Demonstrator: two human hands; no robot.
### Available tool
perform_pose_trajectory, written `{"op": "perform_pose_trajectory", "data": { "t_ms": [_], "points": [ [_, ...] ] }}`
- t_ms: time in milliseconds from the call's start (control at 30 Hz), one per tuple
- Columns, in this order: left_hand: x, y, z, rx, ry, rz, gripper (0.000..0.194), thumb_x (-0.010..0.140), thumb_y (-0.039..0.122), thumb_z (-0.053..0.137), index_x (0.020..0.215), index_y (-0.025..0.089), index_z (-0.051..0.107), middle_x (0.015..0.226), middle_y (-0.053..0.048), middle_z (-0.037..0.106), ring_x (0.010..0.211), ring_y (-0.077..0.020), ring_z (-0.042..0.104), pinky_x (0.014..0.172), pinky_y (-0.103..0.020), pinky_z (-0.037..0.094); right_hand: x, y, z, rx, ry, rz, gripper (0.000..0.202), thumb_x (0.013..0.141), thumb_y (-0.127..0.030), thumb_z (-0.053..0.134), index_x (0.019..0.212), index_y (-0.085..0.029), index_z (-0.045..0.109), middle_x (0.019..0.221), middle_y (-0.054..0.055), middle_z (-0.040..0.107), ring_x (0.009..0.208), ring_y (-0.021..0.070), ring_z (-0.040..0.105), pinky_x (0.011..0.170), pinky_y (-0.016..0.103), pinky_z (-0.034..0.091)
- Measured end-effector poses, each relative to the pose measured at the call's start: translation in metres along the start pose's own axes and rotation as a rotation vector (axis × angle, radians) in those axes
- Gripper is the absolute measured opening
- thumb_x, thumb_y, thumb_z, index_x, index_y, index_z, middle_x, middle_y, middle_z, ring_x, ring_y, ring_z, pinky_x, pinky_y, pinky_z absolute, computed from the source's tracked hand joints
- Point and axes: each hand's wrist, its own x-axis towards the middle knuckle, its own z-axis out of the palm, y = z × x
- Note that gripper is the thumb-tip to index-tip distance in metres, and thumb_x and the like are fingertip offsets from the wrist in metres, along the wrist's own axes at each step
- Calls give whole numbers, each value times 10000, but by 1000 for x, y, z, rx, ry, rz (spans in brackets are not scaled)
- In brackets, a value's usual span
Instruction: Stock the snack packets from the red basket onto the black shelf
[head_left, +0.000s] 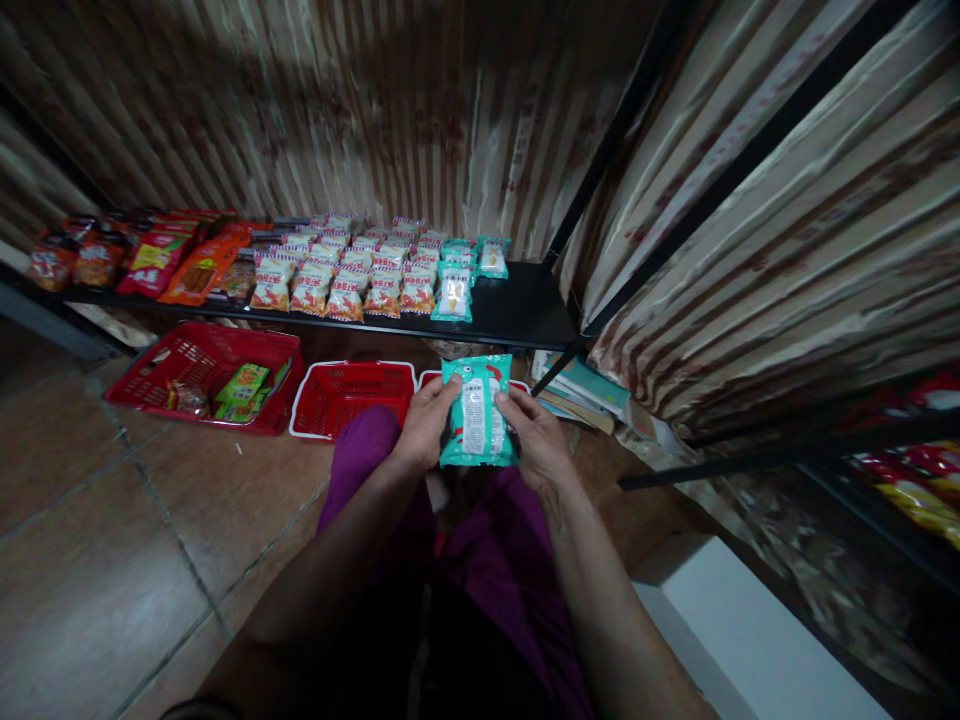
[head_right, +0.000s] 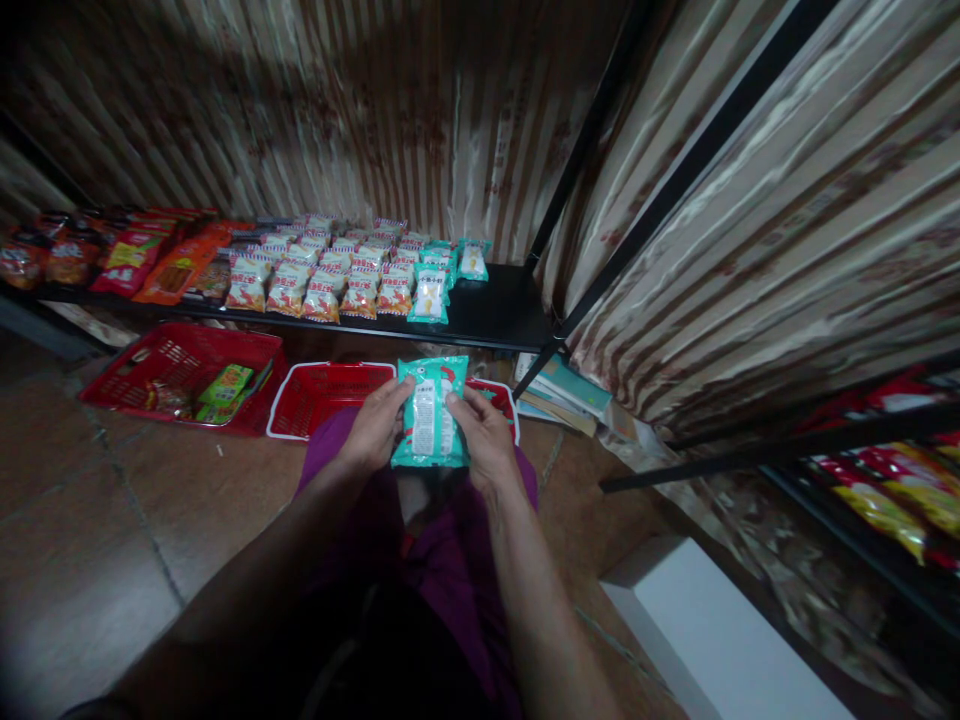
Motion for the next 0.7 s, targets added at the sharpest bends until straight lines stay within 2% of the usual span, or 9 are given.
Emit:
{"op": "perform_pose_trajectory", "data": {
  "t_ms": [133,300,400,567,700],
  "points": [
    [-4,3,-1,98,-59,-55,430,678,496,702,968,184,638,829,-23,687,691,-145,637,564,-213,478,6,4,-2,29,75,-11,417,545,-421,818,883,-211,696,742,-15,730,618,157,658,585,261,522],
    [-8,-7,-5,95,-173,-81,470,593,432,787,943,148,653,799,-33,706,678,-148,645,670,-253,500,10,2,-3,22,144,-35,430,514,-418,827,861,-207,688,699,-16,721,632,177,666,604,284,534],
    [-6,-14,-9,87,-142,-58,474,570,429,799,905,122,664,758,-42,707,644,-148,638,657,-260,491,11,1,-4,0,132,-8,470,516,-441,823,897,-207,679,730,-8,722,656,180,667,591,277,531],
    [1,-15,-15,21,-59,-10,459,588,425,784,909,119,665,785,-52,709,701,-167,651,689,-282,497,3,4,-10,-42,136,19,497,589,-486,780,1009,-249,661,923,0,707,737,144,651,566,222,511],
    [5,-12,-16,-16,5,21,420,590,398,785,877,119,658,749,-36,701,675,-154,646,693,-271,498,-7,12,-14,-29,100,71,454,577,-435,806,970,-252,674,939,-3,680,729,122,635,583,222,538]
  ]
}}
